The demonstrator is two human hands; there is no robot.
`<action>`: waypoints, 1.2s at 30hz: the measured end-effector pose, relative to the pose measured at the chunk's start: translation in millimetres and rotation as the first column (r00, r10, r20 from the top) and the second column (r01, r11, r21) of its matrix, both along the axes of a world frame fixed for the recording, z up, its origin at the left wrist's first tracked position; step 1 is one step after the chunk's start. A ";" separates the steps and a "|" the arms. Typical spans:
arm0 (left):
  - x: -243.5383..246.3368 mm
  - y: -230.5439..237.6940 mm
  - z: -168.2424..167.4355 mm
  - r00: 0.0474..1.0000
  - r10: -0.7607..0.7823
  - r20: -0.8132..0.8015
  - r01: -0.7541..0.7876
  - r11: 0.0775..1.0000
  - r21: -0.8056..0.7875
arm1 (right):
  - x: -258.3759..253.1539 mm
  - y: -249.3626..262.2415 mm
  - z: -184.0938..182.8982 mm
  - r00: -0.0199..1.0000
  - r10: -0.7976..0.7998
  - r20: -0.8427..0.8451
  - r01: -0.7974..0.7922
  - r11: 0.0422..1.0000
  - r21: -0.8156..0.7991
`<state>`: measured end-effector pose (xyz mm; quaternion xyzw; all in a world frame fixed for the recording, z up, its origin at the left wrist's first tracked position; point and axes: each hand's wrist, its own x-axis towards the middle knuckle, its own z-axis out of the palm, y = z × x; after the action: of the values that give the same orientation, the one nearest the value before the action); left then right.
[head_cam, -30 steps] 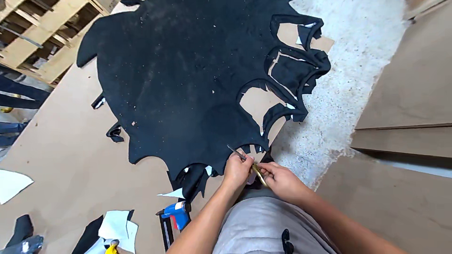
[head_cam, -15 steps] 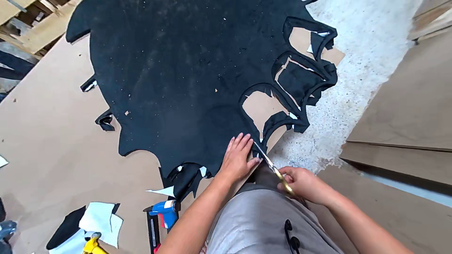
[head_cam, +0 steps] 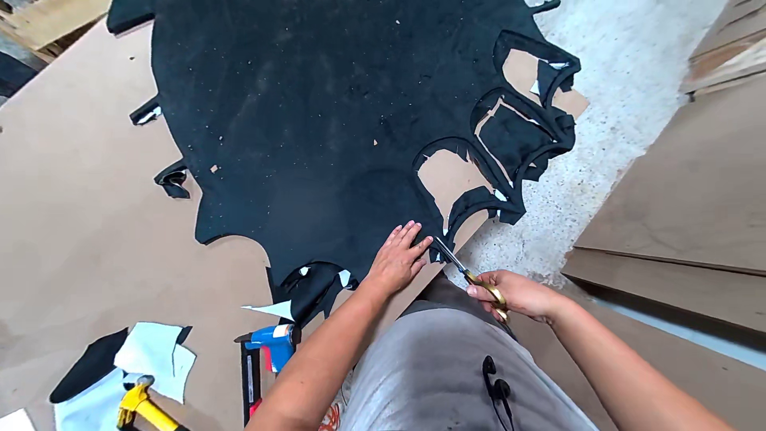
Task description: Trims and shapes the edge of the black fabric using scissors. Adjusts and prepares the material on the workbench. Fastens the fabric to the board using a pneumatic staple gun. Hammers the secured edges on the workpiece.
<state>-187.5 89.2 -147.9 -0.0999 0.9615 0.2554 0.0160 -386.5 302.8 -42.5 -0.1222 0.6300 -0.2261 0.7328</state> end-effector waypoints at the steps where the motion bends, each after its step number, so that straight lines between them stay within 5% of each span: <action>1: 1.7 -0.4 -3.0 1.000 0.002 -0.023 -0.002 1.000 0.002 | 0.1 -3.8 0.1 1.000 -0.013 0.003 0.013 1.000 0.005; 9: 1.6 1.7 -9.6 0.997 0.012 -0.075 -0.015 0.999 -0.040 | -4.4 -42.1 27.8 0.993 0.102 -0.052 -0.097 0.991 0.091; 21: 6.7 6.2 -22.7 0.974 0.084 -0.211 -0.103 0.991 -0.082 | -9.2 -66.2 23.2 0.993 0.116 -0.012 -0.114 0.989 0.099; 36: 7.8 5.2 -25.1 0.971 0.075 -0.226 -0.095 0.992 -0.079 | 20.2 -68.3 2.2 0.995 -0.067 -0.070 0.072 0.995 0.075</action>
<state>-179.7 94.4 -173.0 -0.1123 0.9625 0.2224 -0.1072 -366.3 234.5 -40.3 -0.0794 0.6664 -0.2226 0.7071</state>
